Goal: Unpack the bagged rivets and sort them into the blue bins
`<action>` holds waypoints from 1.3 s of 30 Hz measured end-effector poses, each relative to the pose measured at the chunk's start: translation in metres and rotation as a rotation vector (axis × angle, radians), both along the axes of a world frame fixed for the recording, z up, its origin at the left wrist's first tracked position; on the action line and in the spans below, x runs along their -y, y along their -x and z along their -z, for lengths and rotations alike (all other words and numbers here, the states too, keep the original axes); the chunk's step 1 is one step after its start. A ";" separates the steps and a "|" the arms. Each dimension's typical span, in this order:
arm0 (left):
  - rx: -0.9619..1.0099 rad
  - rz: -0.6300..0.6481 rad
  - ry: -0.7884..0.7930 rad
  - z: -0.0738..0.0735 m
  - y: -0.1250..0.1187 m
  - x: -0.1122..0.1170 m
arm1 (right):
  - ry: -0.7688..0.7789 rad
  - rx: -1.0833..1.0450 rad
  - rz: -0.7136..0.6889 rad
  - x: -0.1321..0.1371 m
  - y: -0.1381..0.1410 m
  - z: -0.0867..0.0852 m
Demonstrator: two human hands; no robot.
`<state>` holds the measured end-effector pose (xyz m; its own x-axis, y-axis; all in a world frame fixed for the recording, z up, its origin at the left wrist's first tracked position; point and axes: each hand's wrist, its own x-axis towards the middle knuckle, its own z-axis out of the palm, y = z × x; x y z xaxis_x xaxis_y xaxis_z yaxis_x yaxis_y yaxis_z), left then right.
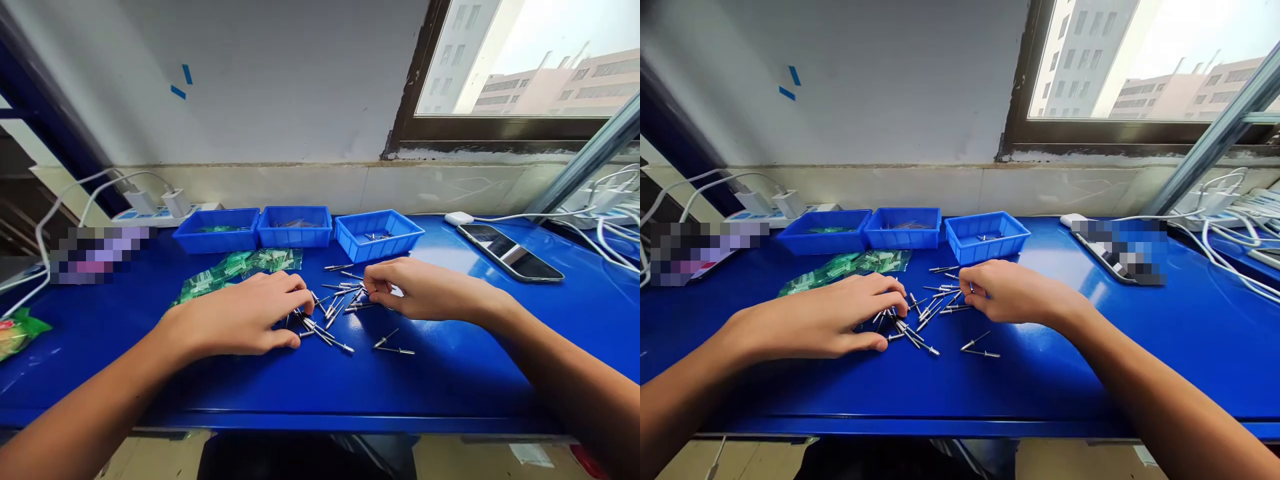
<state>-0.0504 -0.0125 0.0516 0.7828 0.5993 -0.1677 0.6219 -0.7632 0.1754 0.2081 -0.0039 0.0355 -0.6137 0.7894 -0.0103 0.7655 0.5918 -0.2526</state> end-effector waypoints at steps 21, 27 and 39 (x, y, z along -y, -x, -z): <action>-0.068 -0.150 -0.173 0.013 0.002 -0.009 | 0.090 0.130 0.312 -0.023 -0.033 0.005; -0.045 -0.144 -0.186 0.016 0.002 -0.009 | -0.015 0.042 0.190 -0.025 -0.020 0.013; 0.127 -0.163 -0.254 0.016 -0.015 -0.010 | -0.199 0.086 0.194 -0.011 -0.001 0.019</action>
